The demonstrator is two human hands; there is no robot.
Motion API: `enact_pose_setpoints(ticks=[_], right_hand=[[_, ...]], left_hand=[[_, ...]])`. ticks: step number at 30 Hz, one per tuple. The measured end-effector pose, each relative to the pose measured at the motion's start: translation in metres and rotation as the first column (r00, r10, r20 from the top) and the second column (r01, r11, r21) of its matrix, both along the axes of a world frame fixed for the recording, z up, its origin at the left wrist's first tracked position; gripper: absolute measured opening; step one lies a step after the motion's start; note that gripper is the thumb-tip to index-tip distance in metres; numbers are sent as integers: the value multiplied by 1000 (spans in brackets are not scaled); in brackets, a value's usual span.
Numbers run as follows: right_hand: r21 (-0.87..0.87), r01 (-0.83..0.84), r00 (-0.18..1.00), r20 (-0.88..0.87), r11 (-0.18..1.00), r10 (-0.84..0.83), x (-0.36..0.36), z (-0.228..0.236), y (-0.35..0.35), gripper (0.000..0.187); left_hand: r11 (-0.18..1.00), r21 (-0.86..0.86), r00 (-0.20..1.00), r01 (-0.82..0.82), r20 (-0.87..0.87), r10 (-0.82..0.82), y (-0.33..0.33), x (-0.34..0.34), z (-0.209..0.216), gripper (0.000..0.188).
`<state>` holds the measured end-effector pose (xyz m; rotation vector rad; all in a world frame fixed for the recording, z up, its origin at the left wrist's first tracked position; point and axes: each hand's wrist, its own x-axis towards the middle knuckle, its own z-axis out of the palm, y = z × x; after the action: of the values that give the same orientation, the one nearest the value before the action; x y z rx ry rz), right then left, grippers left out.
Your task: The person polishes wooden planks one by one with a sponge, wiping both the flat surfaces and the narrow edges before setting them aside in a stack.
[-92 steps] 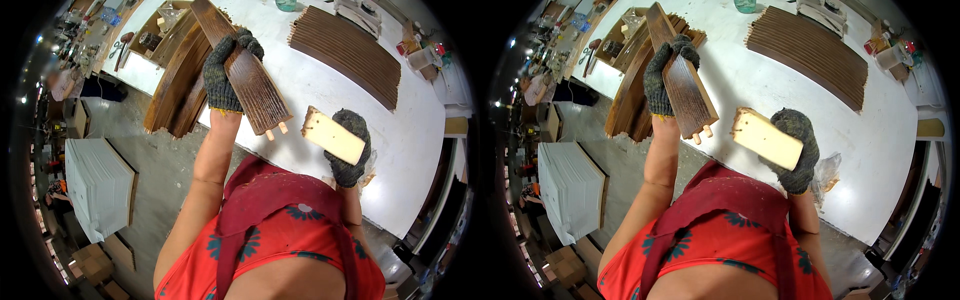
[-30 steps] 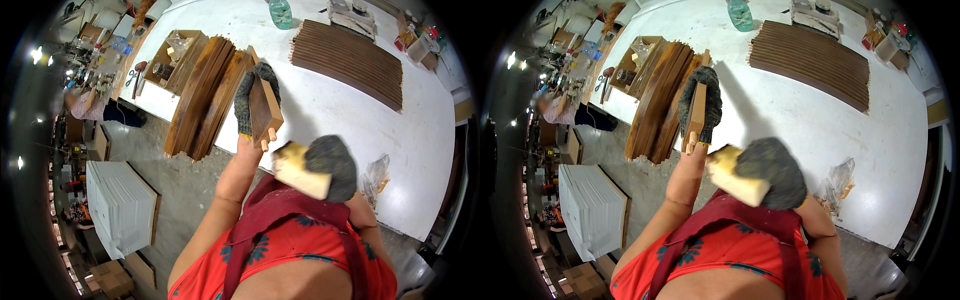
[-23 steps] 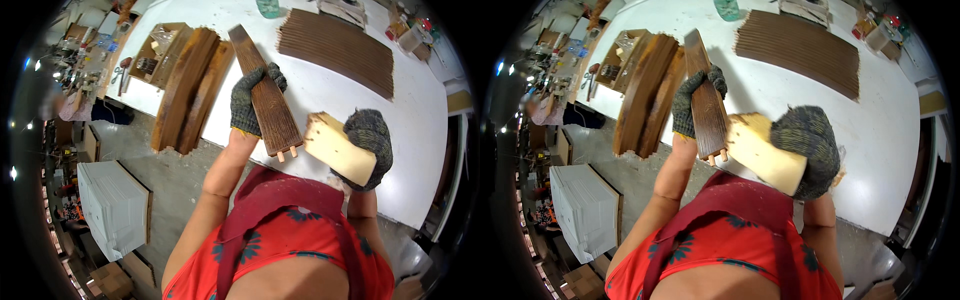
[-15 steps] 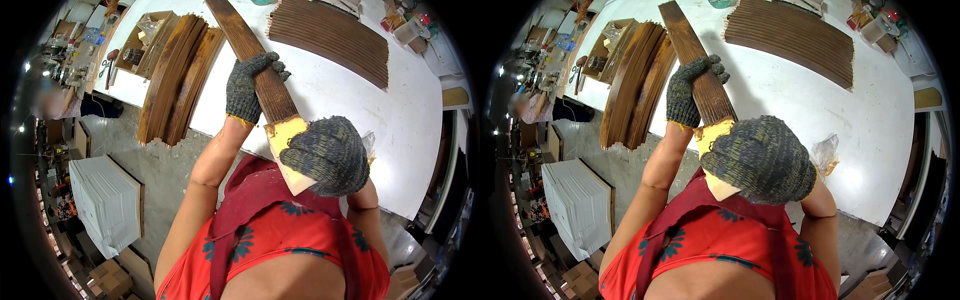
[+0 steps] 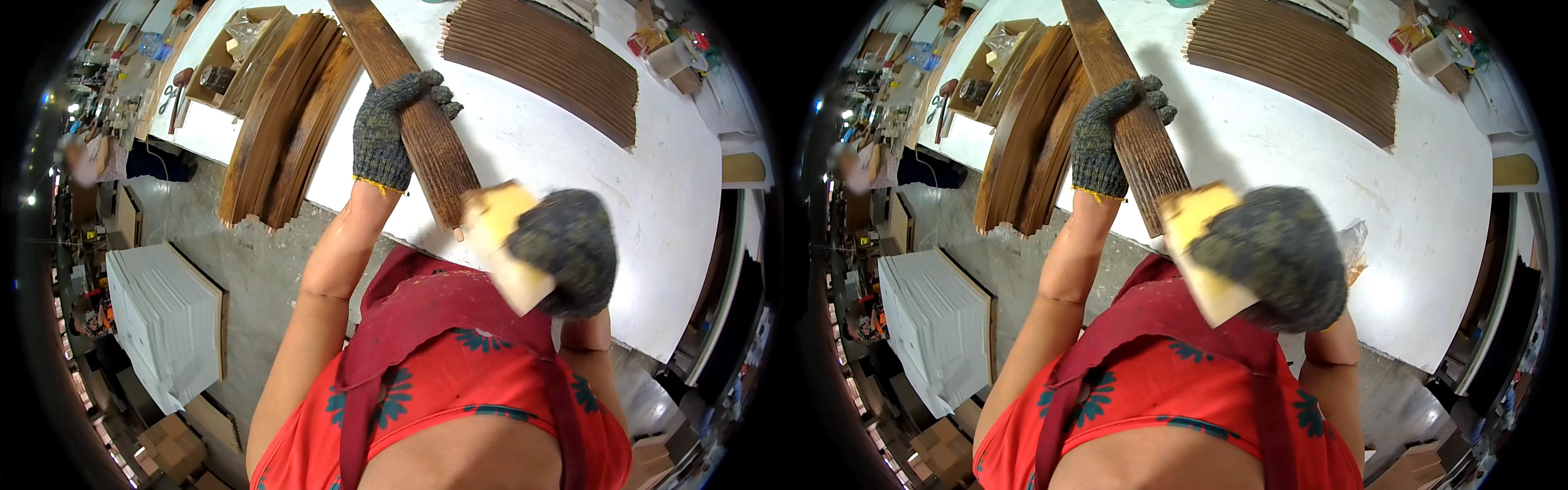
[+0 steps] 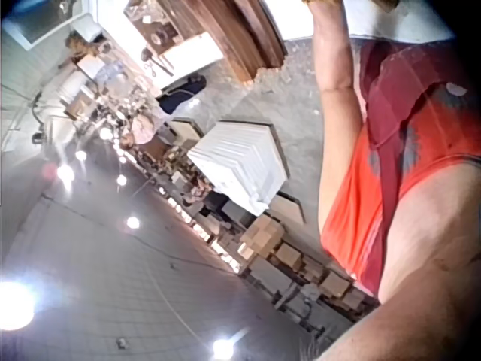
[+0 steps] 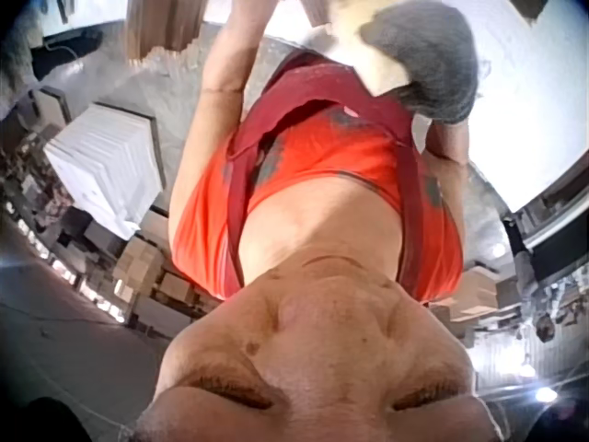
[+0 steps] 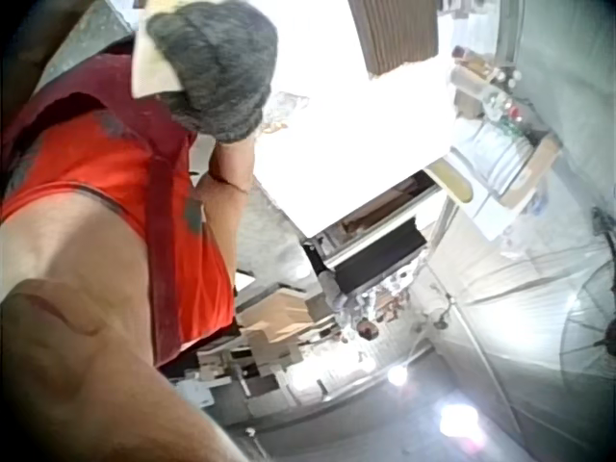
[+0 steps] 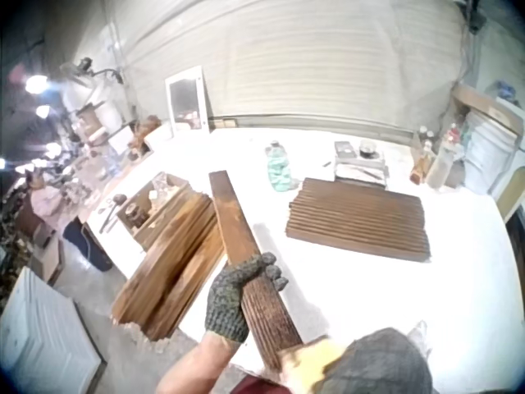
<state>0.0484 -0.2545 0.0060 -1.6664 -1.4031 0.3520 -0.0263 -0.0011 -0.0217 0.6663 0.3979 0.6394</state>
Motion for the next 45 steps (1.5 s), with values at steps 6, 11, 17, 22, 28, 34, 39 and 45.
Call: enact_pose_setpoints(ticks=[6, 11, 17, 22, 28, 34, 39, 45], right_hand=[[-148, -296, 878, 348, 944, 329, -1, -9, 24, 43], [-127, -5, 909, 413, 992, 58, 20, -32, 14, 32], [133, 290, 925, 217, 948, -313, 29, -20, 11, 41], [83, 451, 506, -844, 889, -178, 34, -107, -12, 63], [41, 361, 140, -990, 932, -10, 39, -177, -9, 57], [73, 307, 28, -997, 949, 68, 38, -208, -6, 60], [31, 272, 96, -995, 962, 5, 43, -233, -10, 60], [87, 191, -8, -996, 978, 90, 53, -243, -12, 60]], left_hand=[[997, 74, 1000, -20, -20, 21, -3, -4, 3, 24], [996, 86, 999, -36, 44, 32, 6, -5, 9, 18], [996, 90, 1000, -3, 5, 2, 18, -34, 6, 30], [981, 133, 981, 140, -157, -119, 25, -52, -5, 44], [745, 500, 705, 441, -707, 58, 62, -144, -43, 41], [437, 620, 304, 652, -742, 598, 102, -167, -31, 61], [417, 663, 399, 622, -726, 560, 151, -177, -79, 71], [245, 731, 431, 636, -601, 673, 166, -161, -87, 62]])
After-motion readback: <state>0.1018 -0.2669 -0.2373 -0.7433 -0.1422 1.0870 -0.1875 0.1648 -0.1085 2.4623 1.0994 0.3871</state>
